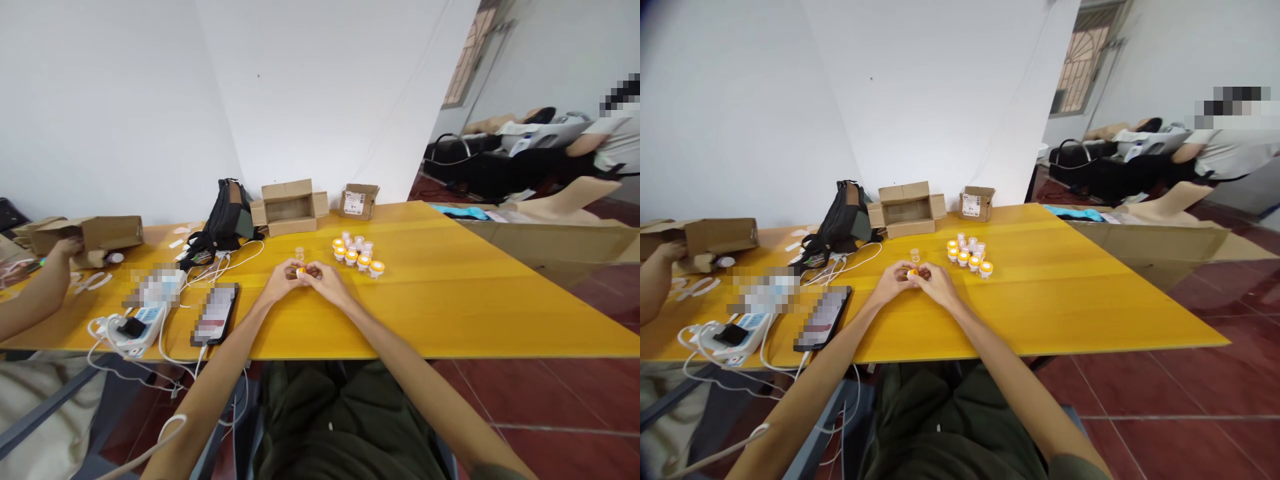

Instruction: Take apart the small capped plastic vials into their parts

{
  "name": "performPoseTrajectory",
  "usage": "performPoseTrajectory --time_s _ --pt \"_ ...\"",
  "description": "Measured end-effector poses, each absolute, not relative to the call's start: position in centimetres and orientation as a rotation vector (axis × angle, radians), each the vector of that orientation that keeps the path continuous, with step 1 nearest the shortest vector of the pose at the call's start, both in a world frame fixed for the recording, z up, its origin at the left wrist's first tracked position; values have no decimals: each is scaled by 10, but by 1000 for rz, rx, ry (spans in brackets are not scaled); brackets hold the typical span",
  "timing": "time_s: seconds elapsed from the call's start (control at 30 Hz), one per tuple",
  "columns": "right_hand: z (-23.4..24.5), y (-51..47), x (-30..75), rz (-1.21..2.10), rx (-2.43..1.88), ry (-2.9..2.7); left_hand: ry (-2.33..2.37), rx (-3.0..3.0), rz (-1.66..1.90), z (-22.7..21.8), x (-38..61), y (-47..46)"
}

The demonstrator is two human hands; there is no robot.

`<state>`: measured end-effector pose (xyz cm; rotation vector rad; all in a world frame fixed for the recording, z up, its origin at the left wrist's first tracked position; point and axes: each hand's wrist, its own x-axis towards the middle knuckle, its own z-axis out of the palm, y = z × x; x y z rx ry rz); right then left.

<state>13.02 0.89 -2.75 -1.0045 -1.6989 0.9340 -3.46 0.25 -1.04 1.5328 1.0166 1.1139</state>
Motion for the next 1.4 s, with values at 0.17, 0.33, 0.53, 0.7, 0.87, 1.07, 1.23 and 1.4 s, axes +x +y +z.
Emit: performPoseTrajectory --time_s 0.17,0.33,0.53,0.7,0.87,1.07,1.23,1.4 --pt "-29 12 131 986 -973 -1617 992 1502 1120 -13 -36 4" --pt "-26 11 132 994 -944 -1599 999 1509 1126 -13 -37 4" --pt "-26 8 130 892 -959 -1672 1006 1511 1089 -13 -36 2" --pt "-26 7 131 761 -967 -1726 1006 1489 1094 -12 -36 2" --pt "-24 3 131 704 -978 -1761 1000 1483 1083 -14 -36 3" --pt "-22 0 130 673 -974 -1799 1006 1477 1071 -14 -37 3" --pt "-22 0 130 606 -1008 -1849 1015 1530 1063 -15 -36 2" --pt "-21 0 132 537 -1012 -1919 1075 1693 1108 -12 -40 1"
